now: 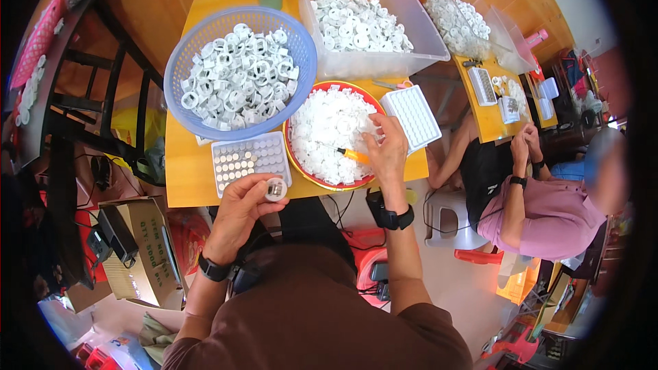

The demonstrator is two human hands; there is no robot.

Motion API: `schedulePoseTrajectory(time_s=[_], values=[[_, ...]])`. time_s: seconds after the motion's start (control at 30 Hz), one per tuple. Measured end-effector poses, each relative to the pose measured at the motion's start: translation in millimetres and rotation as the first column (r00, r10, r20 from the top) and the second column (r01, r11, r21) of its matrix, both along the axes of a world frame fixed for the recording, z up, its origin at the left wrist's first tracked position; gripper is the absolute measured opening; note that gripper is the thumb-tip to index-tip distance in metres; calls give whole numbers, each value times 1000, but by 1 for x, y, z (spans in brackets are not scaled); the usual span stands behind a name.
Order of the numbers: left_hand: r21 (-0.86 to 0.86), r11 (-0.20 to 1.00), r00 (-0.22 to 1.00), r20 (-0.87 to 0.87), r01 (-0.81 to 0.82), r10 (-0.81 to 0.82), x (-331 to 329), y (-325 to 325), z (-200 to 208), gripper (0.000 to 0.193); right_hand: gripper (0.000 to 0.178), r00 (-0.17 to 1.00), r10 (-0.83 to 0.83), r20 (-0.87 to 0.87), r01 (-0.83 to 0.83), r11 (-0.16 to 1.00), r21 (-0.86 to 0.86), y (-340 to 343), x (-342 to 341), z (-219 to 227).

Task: Assembling small plastic rings and internal components into a housing.

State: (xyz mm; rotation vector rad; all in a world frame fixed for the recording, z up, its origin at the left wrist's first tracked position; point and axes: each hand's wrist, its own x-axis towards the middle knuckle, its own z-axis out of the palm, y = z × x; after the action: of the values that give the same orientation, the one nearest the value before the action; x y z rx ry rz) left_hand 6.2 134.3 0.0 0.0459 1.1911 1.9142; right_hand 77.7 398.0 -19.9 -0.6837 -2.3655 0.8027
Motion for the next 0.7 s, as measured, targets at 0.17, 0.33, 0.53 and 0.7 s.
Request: schedulePoseTrajectory(time_s=[0.17,0.33,0.53,0.7], values=[[16,1000,1000,9,-12,12,-8,-10,-5,25,34,981,157,115,-173,973,151,18,-6,-7],[4,1000,1000,19,-7,7,-10,-9,-7,25,29,977,170,132,-190,970,153,26,-6,-11],[-13,1000,1000,18,-5,5,-9,-11,-10,26,22,977,155,-145,-213,691,-691,36,7,-4],[-22,1000,1000,9,-14,14,-7,-15,-10,26,30,859,15,-512,-512,-30,-859,21,12,7]])
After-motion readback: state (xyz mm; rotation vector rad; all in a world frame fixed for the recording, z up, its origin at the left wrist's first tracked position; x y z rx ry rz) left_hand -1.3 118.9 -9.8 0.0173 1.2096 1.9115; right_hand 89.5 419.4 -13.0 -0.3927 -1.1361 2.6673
